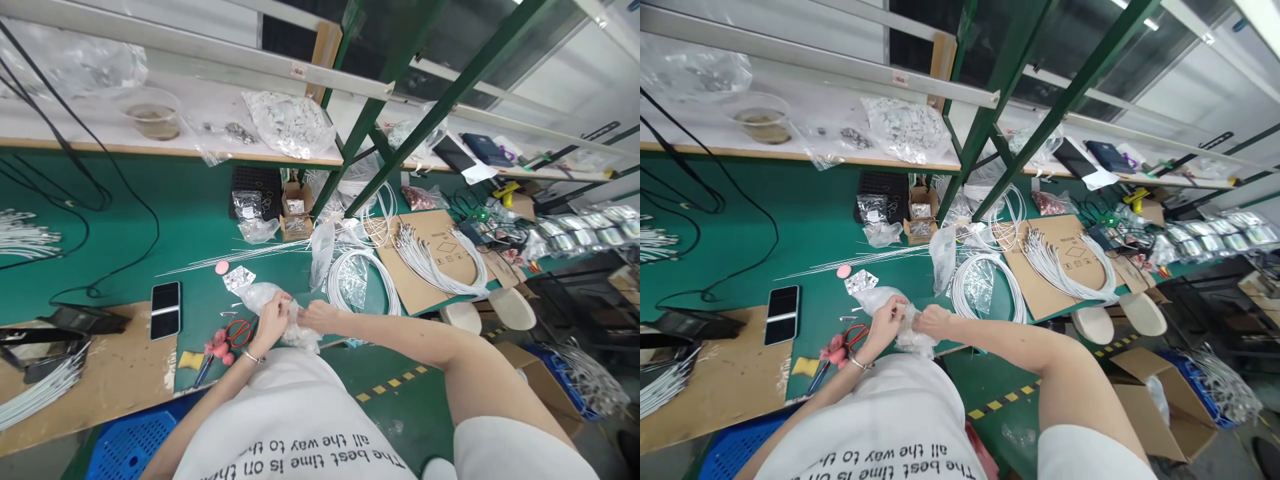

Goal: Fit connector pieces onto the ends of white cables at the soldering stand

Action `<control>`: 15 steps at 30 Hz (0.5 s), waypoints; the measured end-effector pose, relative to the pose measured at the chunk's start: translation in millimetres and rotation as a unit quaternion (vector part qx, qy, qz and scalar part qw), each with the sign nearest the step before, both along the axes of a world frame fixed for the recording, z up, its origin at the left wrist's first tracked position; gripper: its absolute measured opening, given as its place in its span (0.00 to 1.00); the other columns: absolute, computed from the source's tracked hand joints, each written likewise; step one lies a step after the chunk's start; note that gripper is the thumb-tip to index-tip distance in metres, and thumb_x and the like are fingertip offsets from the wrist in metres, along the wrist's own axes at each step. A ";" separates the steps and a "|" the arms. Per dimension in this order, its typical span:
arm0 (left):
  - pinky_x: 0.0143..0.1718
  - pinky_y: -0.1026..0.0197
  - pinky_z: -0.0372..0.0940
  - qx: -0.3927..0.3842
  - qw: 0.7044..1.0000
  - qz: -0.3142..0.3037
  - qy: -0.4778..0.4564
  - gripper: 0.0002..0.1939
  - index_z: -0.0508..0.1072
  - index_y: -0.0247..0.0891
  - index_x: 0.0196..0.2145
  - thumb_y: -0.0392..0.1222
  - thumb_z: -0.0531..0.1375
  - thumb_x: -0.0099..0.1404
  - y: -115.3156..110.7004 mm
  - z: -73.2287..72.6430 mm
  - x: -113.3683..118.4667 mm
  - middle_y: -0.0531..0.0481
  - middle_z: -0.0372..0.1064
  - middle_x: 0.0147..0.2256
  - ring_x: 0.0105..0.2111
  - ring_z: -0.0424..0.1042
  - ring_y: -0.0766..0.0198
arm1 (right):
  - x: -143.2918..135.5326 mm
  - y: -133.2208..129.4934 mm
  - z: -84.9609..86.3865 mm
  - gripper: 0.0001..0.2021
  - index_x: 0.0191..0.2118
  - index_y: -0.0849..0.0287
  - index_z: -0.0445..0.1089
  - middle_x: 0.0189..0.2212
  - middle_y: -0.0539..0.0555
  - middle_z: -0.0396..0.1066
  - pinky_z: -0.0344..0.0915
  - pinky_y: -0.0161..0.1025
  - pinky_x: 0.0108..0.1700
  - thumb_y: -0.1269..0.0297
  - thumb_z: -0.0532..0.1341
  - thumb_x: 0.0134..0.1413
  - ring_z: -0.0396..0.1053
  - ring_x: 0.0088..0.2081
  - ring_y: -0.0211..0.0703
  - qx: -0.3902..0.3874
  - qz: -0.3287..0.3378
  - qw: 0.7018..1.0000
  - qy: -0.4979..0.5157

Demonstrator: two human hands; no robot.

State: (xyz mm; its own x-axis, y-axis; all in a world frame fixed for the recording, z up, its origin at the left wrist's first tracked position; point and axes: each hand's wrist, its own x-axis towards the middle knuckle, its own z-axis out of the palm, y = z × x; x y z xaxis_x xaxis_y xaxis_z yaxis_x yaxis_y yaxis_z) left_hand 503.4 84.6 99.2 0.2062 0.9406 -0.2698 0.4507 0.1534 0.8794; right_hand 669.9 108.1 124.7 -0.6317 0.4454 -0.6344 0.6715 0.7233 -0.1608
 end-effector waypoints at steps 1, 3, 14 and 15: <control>0.38 0.60 0.62 -0.005 1.000 -0.005 -0.017 0.11 0.69 0.39 0.45 0.36 0.50 0.69 -0.2 0.4 2.9 0.53 0.65 0.28 0.31 0.69 0.59 | -0.9 2.3 -2.8 0.08 0.47 0.63 0.73 0.43 0.55 0.76 0.73 0.44 0.45 0.66 0.60 0.67 0.76 0.42 0.44 -0.008 -0.020 1.000 -0.002; 0.34 0.62 0.61 -0.015 0.999 -0.022 -0.045 0.10 0.69 0.40 0.44 0.40 0.50 0.70 -0.8 1.6 8.9 0.57 0.61 0.25 0.27 0.65 0.61 | -3.1 9.4 -8.4 0.11 0.47 0.63 0.73 0.44 0.55 0.75 0.73 0.47 0.48 0.60 0.62 0.67 0.75 0.43 0.44 -0.022 -0.070 0.997 -0.004; 0.39 0.57 0.59 -0.066 0.997 0.004 -0.029 0.19 0.67 0.40 0.35 0.37 0.69 0.46 12.5 10.9 11.7 0.55 0.63 0.25 0.36 0.71 0.51 | 22.4 48.3 -9.3 0.13 0.45 0.63 0.73 0.40 0.52 0.74 0.75 0.41 0.39 0.57 0.63 0.66 0.74 0.38 0.41 -0.115 -0.394 0.907 0.094; 0.39 0.57 0.59 -0.075 0.997 0.013 -0.035 0.17 0.67 0.41 0.32 0.36 0.69 0.46 11.5 9.0 13.8 0.54 0.63 0.24 0.36 0.72 0.51 | 27.9 46.2 -7.3 0.13 0.45 0.63 0.73 0.39 0.52 0.74 0.75 0.40 0.38 0.57 0.63 0.66 0.74 0.37 0.41 -0.122 -0.421 0.891 0.117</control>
